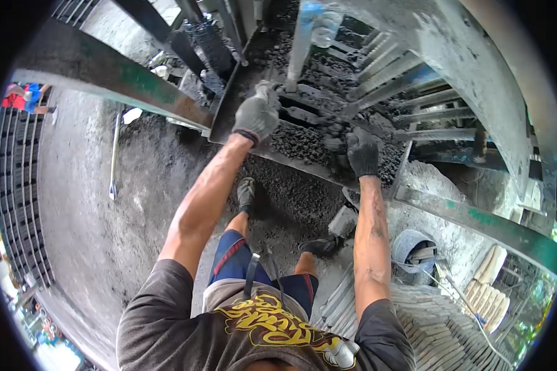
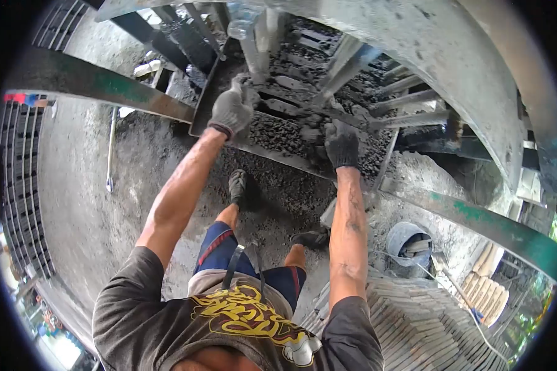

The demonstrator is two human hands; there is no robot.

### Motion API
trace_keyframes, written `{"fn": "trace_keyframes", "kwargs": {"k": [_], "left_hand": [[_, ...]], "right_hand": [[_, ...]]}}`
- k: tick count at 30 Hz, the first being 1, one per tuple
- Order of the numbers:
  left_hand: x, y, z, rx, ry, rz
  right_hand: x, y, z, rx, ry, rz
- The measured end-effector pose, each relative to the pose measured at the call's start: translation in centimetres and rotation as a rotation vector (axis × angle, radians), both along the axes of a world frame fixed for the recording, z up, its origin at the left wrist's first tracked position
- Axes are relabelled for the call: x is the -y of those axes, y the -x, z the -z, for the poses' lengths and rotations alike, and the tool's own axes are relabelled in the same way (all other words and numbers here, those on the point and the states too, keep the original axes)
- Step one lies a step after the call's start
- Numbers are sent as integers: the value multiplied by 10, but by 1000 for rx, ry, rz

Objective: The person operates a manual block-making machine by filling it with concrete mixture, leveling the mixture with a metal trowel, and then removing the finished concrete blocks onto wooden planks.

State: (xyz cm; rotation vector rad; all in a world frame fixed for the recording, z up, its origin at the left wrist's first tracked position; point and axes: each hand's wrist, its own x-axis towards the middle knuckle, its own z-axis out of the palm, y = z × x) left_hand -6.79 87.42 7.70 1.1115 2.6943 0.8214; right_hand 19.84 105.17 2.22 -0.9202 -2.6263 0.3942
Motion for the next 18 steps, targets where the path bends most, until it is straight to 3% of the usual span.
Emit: {"fn": "trace_keyframes", "kwargs": {"k": [1,4,5,7,8,10,11,12,13,15,17,18], "left_hand": [[14,16,7,-79,56,16],[48,31,6,-110,82,68],[55,31,2,-61,53,118],[60,30,6,-54,-48,132],[66,26,14,-38,-144,155],[68,41,27,-52,-32,15],[68,44,18,8,-145,131],[64,42,10,76,-261,253],[58,39,14,308,-274,319],[35,13,6,591,-266,447],[23,-25,0,664,-264,522],[20,-40,10,617,-337,508]], "right_hand": [[4,10,5,78,-47,34],[52,41,-46,-164,-243,45],[79,59,-63,-304,119,144],[112,101,-63,-322,448,182],[111,116,-50,-260,439,150],[97,143,-24,-241,302,-12],[94,146,-30,-268,178,-134],[92,122,-41,-166,543,189],[67,92,-20,-245,-235,-102],[22,18,-9,45,-391,-35],[-23,-60,25,248,-424,51],[-20,-77,11,270,-434,67]]}}
